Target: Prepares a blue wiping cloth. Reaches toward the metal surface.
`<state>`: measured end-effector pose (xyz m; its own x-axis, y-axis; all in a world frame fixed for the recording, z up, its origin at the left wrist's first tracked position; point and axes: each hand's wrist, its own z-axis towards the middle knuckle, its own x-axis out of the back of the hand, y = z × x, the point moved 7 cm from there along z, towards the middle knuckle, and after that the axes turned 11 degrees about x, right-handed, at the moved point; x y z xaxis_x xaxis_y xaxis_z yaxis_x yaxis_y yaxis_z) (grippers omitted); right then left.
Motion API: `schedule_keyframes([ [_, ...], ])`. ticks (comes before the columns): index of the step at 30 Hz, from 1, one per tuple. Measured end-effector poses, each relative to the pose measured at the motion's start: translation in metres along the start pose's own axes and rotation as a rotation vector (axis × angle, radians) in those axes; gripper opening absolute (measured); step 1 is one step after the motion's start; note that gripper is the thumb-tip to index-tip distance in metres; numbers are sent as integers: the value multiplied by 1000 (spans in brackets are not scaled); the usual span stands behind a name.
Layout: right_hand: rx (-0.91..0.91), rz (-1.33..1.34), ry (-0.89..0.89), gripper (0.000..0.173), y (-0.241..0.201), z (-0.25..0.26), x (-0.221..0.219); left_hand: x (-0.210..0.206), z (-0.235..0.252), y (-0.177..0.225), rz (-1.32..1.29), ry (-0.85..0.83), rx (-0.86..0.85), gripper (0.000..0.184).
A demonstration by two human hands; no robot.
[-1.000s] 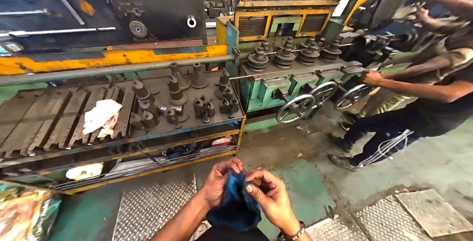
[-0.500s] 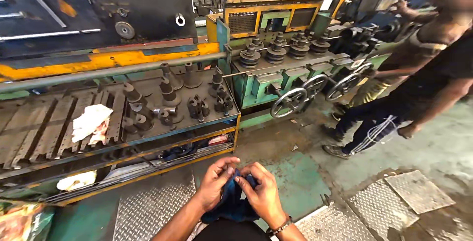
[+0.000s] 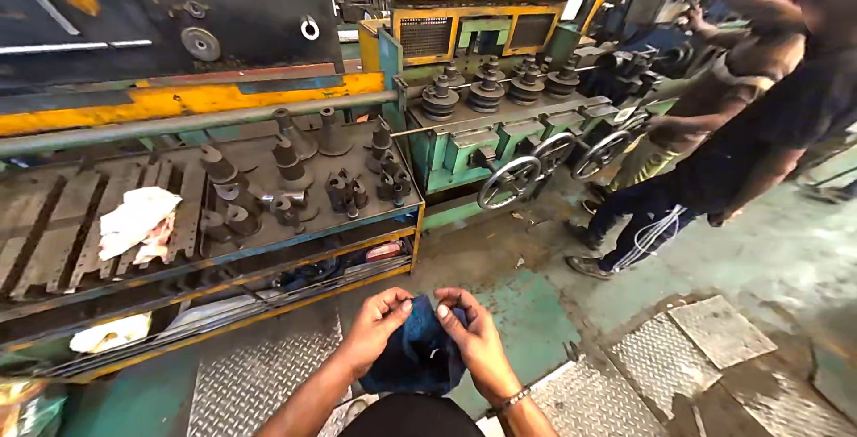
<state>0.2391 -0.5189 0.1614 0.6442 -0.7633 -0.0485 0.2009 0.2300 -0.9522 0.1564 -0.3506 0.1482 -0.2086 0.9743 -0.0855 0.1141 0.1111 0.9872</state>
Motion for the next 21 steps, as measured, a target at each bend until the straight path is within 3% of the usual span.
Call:
schedule_keyframes([
  [2, -70, 259, -57, 60, 0, -2, -4, 0, 2, -6, -20, -2, 33, 21],
  [4, -99, 519, -83, 69, -1, -4, -8, -3, 2, -11, -23, -18, 54, 22],
  [6, -116, 574, -79, 56, 0, -4, -9, -6, 1, -14, -52, -37, 66, 22],
  [10, -11, 121, -75, 23, 8, 0, -5, -11, 2, -19, -37, -27, 79, 21],
  [15, 65, -57, -101, 17, 13, 3, -5, -9, 3, -18, 26, 2, 66, 21],
  [21, -58, -49, -21, 20, 25, 2, -1, -10, 1, -14, 109, -28, 30, 21],
])
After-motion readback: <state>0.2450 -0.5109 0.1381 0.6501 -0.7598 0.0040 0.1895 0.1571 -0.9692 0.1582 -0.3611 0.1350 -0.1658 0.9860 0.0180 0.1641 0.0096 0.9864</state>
